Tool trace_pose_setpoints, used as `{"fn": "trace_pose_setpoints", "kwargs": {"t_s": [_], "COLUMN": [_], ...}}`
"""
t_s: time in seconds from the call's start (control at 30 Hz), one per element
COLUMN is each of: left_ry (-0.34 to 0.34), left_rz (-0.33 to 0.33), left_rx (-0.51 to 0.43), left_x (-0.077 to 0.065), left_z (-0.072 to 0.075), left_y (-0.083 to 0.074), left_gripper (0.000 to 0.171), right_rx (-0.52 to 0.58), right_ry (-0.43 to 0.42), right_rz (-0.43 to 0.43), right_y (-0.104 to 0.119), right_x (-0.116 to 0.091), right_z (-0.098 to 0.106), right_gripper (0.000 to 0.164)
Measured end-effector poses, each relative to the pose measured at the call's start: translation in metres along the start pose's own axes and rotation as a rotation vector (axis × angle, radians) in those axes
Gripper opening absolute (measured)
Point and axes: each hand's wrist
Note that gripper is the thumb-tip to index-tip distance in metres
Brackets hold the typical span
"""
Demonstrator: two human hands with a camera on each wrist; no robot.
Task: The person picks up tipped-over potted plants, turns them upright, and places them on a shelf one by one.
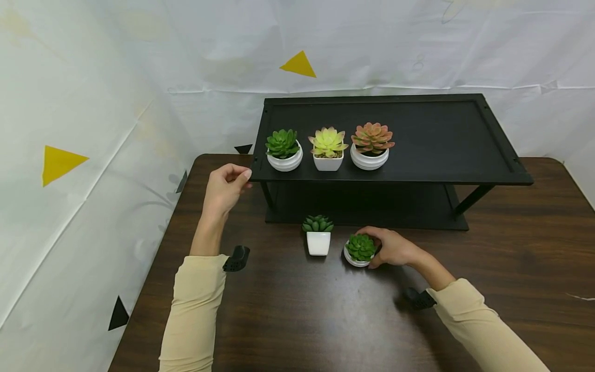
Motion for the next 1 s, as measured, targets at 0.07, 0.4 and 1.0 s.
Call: {"fn": "trace_pose_setpoints", "kwargs": {"t_s": [0.07,0.4,1.0], "left_ry": [0.000,0.003,0.005], "left_rz": [0.001,0.002,-0.001], "left_rx": [0.002,0.006,-0.004], "left_x": [0.000,-0.001,0.001], "left_z": [0.000,0.000,0.000], "left_y": [0.000,-0.002,0.001], "left_gripper": [0.018,0.018,0.018], "right_rx": [-0.007,-0.006,0.041], "right_ry": [-0.015,-0.090,-0.128], "right_rz": [-0.007,-0.012,-0.079], "right_y": [0.000,0.001,0.012], "right_x": [-0.001,-0.006,-0.022], "right_z": [-0.001,-0.003,0.005], "right_gripper": [0.069,0.068,0.065]}}
Point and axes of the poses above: each hand's wrist, its own x-axis towards the middle knuckle, its own z-axis out of the back of the hand, y = z × x, and after that the axes turned 10 degrees about -z, right-handed
